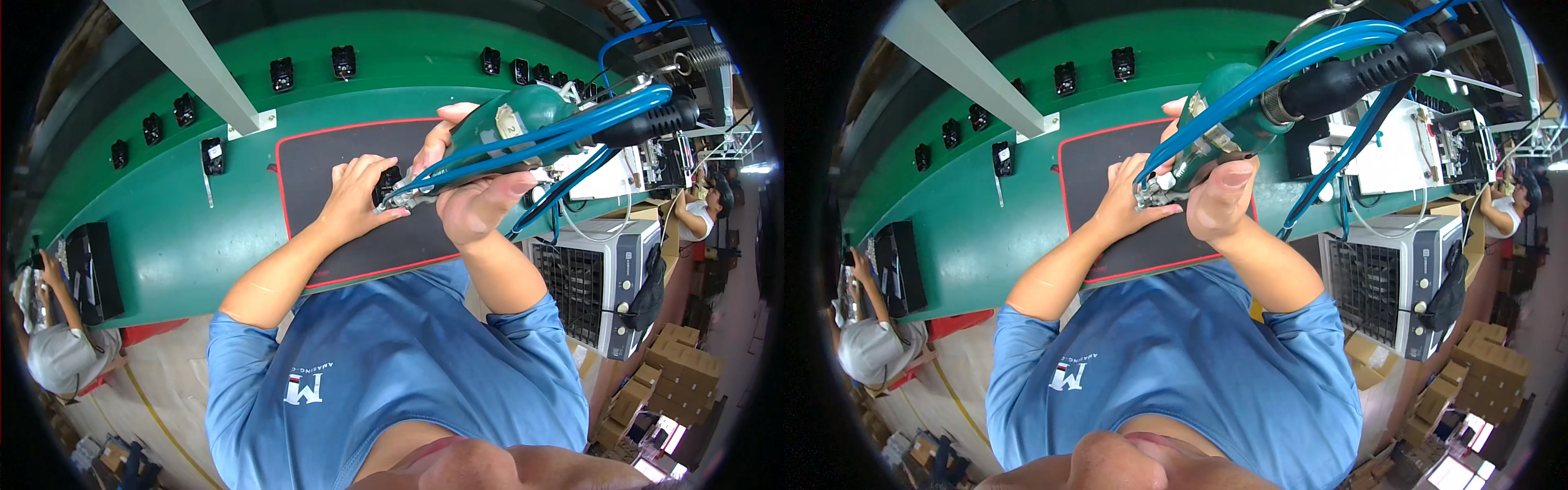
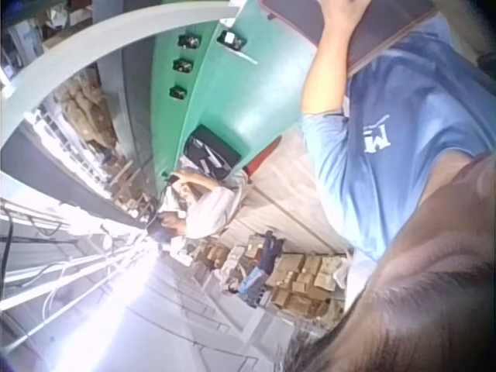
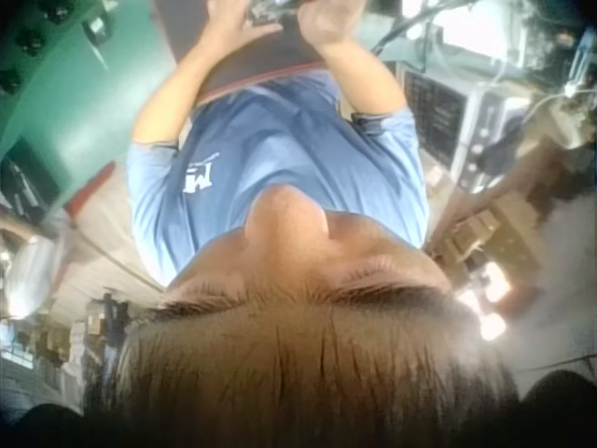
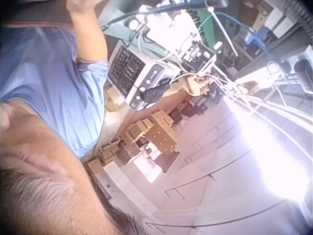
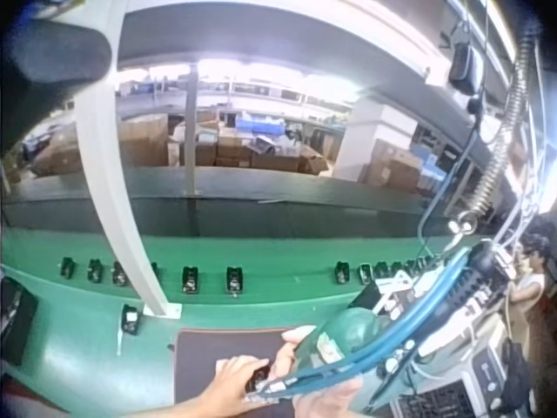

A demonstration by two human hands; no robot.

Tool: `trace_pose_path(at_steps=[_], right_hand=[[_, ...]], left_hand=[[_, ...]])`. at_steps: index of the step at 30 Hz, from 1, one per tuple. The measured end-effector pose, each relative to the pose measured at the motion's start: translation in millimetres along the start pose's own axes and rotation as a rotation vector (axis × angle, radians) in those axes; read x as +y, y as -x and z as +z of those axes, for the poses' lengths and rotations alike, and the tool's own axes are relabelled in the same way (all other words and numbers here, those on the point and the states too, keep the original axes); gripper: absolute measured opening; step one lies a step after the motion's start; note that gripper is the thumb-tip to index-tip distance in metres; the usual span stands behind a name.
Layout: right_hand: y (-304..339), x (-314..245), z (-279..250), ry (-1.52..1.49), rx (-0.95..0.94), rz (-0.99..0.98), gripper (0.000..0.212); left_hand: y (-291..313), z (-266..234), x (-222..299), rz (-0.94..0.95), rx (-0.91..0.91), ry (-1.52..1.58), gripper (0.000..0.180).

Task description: The person assembles small black electronic components into a housing using an electric screwdriver to secure the screws.

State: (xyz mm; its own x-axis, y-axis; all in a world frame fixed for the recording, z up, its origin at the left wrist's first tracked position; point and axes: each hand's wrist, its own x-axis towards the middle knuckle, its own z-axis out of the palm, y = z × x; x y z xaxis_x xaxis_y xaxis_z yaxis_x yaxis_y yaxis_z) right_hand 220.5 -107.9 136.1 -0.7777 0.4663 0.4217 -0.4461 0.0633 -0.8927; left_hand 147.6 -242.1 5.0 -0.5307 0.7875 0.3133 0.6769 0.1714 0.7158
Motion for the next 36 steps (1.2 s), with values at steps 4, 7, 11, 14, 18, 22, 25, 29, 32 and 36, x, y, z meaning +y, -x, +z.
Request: trace_pose_path(at_steps=[4, 7, 11, 14, 18, 22, 25, 29, 32, 36], right_hand=[[0, 1, -9, -0.169, -0.067, -0.006, 0.103], [-1, 0, -8, -0.180, -0.062, -0.002, 0.104], [-2, 1, -6, -0.003, -0.029, 0.026, 0.110], [-1, 5, -5, -0.028, -0.021, 0.030, 0.109], [4, 13, -8, -0.089, 0.014, 0.043, 0.107], [-5, 0, -8, -0.038, -0.041, 0.081, 0.109], [-25, -36, -8, -0.152, -0.005, 0.023, 0.114], [-28, -47, -3, -0.135, 0.004, -0.001, 0.116], [-17, -20, 6, -0.136, 0.019, 0.083, 0.113], [-10, 0, 6, -0.053, -0.013, 0.070, 0.112]], left_hand=[[-1, 0, 1, 0.010, 0.012, -0.004, 0.087], [-1, 1, 1, 0.007, 0.016, -0.009, 0.088], [-1, 0, 0, -0.003, 0.009, -0.017, 0.087], [-1, -1, 1, 0.009, 0.031, -0.014, 0.086], [-1, 2, -3, 0.058, 0.020, 0.005, 0.084], [-3, 1, -1, 0.028, 0.000, 0.017, 0.084], [0, 0, 2, -0.022, 0.000, -0.029, 0.085], [1, 4, 0, 0.055, 0.065, -0.084, 0.085], [0, 4, 2, 0.013, 0.058, 0.001, 0.084], [-1, 10, -8, 0.042, 0.056, 0.013, 0.085]])
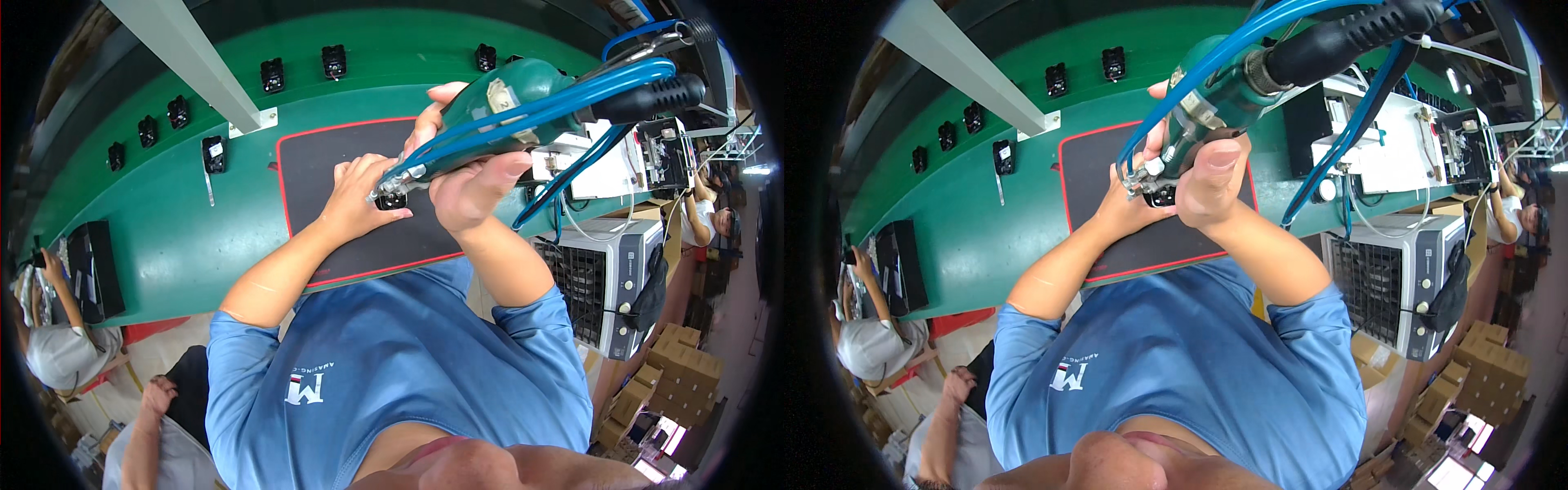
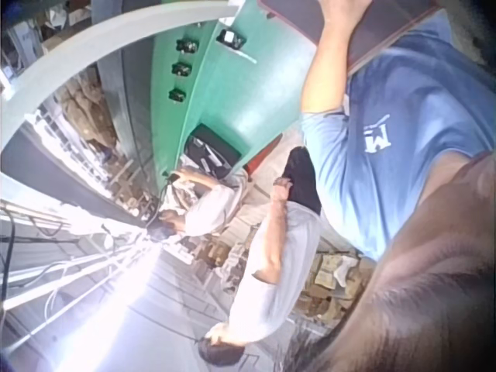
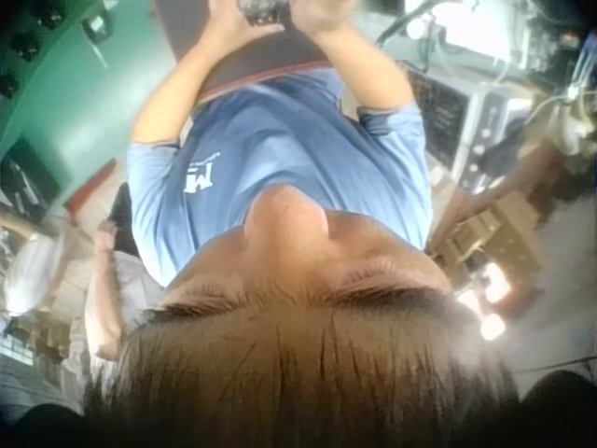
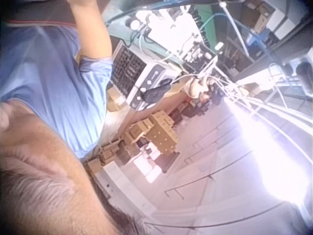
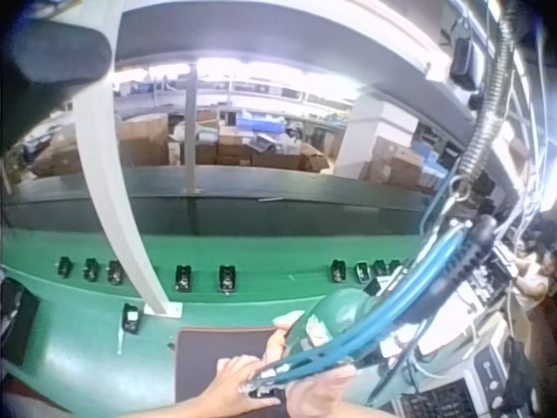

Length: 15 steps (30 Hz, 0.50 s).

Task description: The person assembles small black electronic components into a housing using an electric screwdriver to secure the screws.

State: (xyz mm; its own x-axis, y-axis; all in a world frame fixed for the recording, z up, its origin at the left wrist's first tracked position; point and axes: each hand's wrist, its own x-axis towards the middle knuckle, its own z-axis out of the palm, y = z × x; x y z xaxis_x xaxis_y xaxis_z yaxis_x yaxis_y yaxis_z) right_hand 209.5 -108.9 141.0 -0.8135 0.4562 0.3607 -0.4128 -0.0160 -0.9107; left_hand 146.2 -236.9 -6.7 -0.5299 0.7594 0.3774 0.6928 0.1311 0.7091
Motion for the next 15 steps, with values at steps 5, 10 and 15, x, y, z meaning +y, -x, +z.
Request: trace_pose_path(at_steps=[5, 10, 15], right_hand=[[5, 5, 3, -0.007, 0.005, 0.013, 0.111], [7, 8, 7, -0.023, 0.027, 0.022, 0.110], [10, 24, -1, -0.027, -0.023, -0.018, 0.109]], left_hand=[[1, 2, -2, -0.021, -0.019, 0.029, 0.084], [2, -2, 4, -0.027, -0.015, -0.034, 0.083], [2, -5, 2, -0.027, -0.015, 0.037, 0.080]])
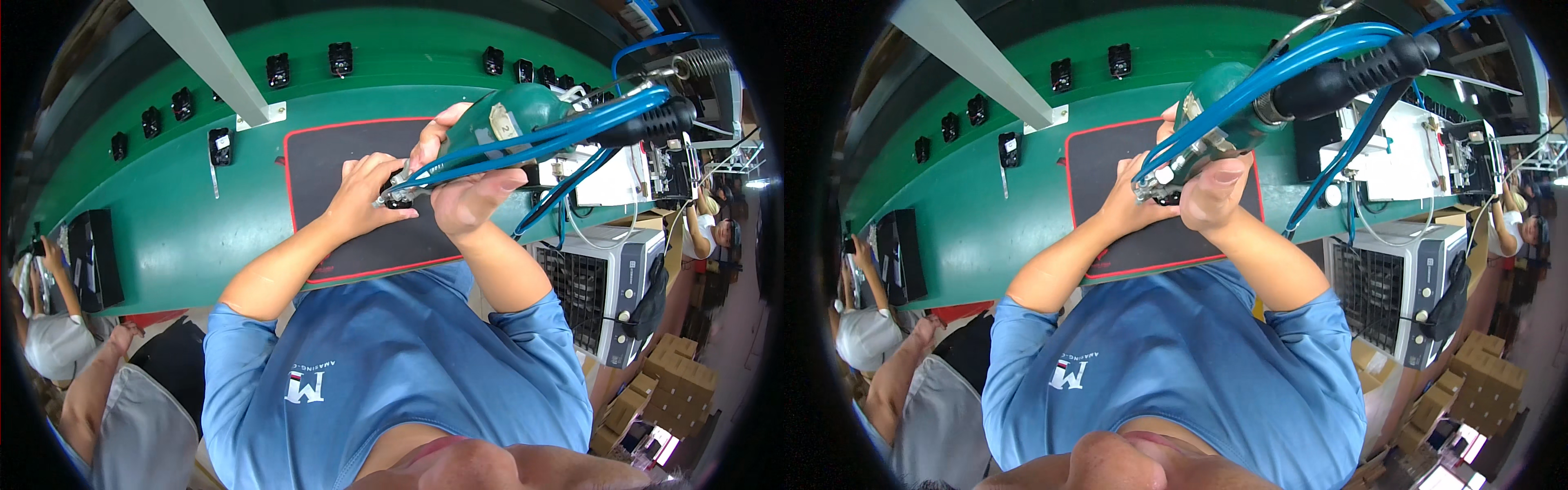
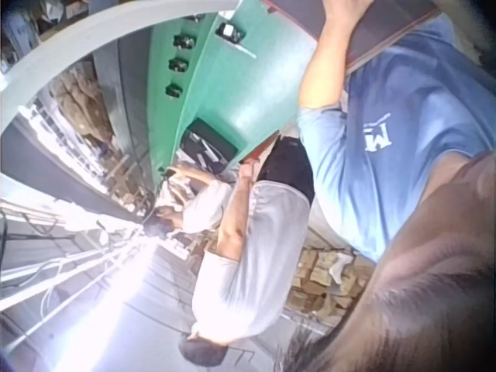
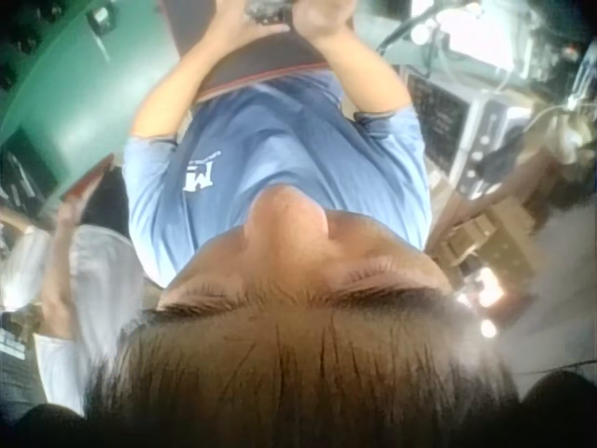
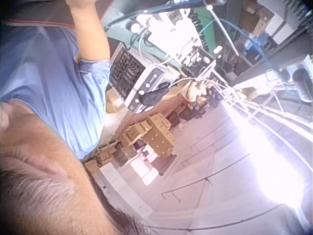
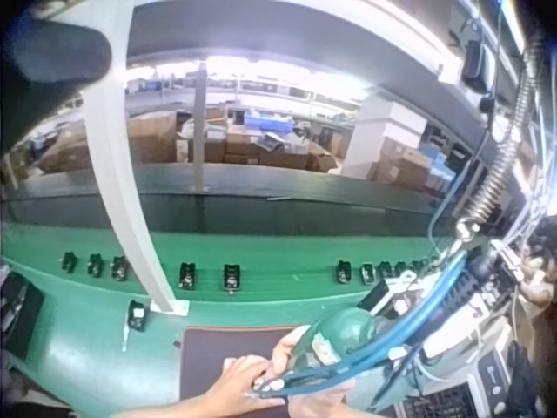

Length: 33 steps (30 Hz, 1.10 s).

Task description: The person assembles small black electronic components into a housing using an electric screwdriver to secure the screws.

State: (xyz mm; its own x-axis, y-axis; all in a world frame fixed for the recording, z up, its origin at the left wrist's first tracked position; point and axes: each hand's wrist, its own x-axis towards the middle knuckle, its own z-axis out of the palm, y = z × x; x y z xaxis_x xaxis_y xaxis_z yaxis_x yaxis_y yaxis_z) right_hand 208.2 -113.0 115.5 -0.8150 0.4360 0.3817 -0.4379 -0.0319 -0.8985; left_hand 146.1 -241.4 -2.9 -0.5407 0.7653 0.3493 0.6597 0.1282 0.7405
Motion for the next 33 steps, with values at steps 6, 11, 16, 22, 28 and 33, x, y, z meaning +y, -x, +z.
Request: trace_pose_path(at_steps=[6, 11, 16, 22, 28, 33], right_hand=[[-19, -23, -4, -0.061, 0.011, -0.016, 0.108], [-47, -96, -36, -0.296, -0.190, -0.312, 0.108], [-17, -80, -57, 0.057, 0.069, -0.106, 0.103], [18, -38, -86, 0.123, 0.139, -0.051, 0.100], [34, -35, -123, -0.008, 0.194, -0.059, 0.092], [30, -38, -132, 0.153, 0.262, -0.094, 0.100]], left_hand=[[-6, -4, 10, -0.020, -0.022, -0.058, 0.079], [-18, -15, 14, -0.056, -0.077, -0.047, 0.083], [-96, -23, -11, -0.011, 0.065, -0.247, 0.077], [-187, -13, -89, -0.201, 0.108, -0.443, 0.075], [-194, -4, -75, -0.145, 0.079, -0.531, 0.089], [-243, 44, -48, 0.054, -0.063, -0.465, 0.092]])
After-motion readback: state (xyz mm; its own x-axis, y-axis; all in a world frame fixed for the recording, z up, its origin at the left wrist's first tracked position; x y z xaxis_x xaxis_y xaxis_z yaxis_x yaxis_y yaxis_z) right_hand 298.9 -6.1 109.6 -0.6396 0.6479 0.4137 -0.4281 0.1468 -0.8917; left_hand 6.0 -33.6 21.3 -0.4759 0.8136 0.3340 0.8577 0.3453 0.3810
